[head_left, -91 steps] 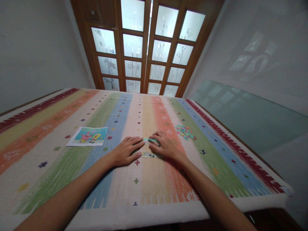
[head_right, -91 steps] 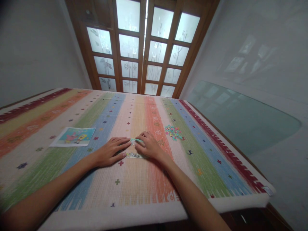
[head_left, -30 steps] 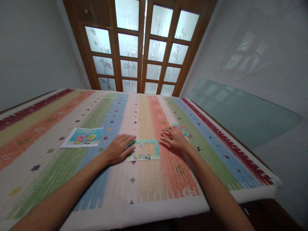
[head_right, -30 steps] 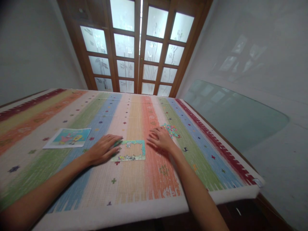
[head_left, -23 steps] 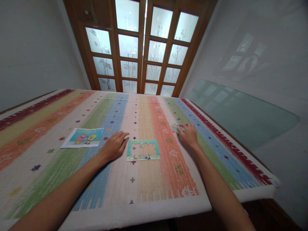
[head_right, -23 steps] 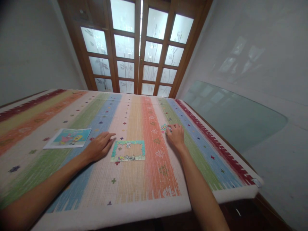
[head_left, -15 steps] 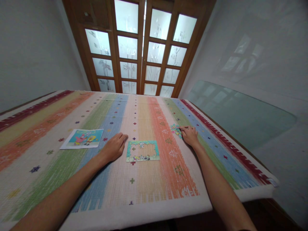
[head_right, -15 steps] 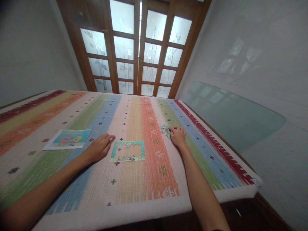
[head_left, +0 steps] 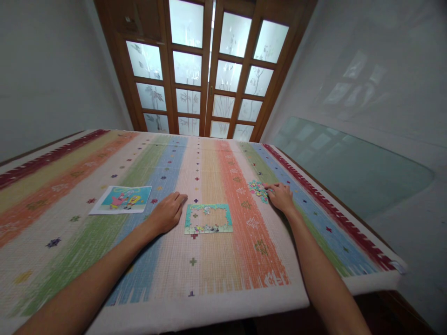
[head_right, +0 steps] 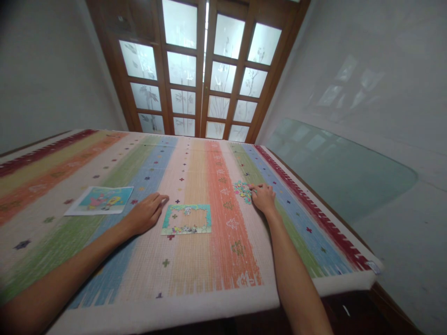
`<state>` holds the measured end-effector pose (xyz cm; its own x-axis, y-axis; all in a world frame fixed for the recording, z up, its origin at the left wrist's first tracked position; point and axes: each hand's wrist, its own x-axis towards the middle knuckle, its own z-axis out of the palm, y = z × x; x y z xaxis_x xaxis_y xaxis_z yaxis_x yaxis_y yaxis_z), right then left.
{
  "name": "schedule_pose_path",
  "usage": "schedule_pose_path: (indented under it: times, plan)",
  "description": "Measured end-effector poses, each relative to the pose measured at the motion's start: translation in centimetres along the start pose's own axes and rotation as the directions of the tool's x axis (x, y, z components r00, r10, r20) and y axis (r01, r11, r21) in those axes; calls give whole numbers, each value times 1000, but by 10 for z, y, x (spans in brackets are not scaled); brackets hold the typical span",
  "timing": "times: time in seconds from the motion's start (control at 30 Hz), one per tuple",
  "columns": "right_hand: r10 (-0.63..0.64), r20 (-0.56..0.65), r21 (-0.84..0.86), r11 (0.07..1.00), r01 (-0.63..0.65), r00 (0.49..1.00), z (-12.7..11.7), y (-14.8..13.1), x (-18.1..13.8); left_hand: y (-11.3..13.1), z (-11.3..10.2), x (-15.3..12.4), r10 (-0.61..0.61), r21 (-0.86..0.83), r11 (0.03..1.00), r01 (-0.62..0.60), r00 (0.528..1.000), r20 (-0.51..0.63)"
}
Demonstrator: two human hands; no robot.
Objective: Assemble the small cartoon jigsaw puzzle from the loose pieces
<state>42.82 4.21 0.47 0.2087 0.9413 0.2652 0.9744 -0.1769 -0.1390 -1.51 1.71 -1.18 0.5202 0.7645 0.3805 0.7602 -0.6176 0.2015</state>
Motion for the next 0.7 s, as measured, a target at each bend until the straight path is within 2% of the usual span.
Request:
schedule_pose_path:
  times: [0.43, 0.7]
  plan:
    - [6, 18, 71, 997, -8, 1000, -2, 9, 3, -1, 0, 0, -7, -36, 999, 7, 1000, -1]
    - [36, -30, 188, 982, -30, 999, -8, 5, 4, -2, 1, 0, -5, -34, 999, 5, 1000, -8]
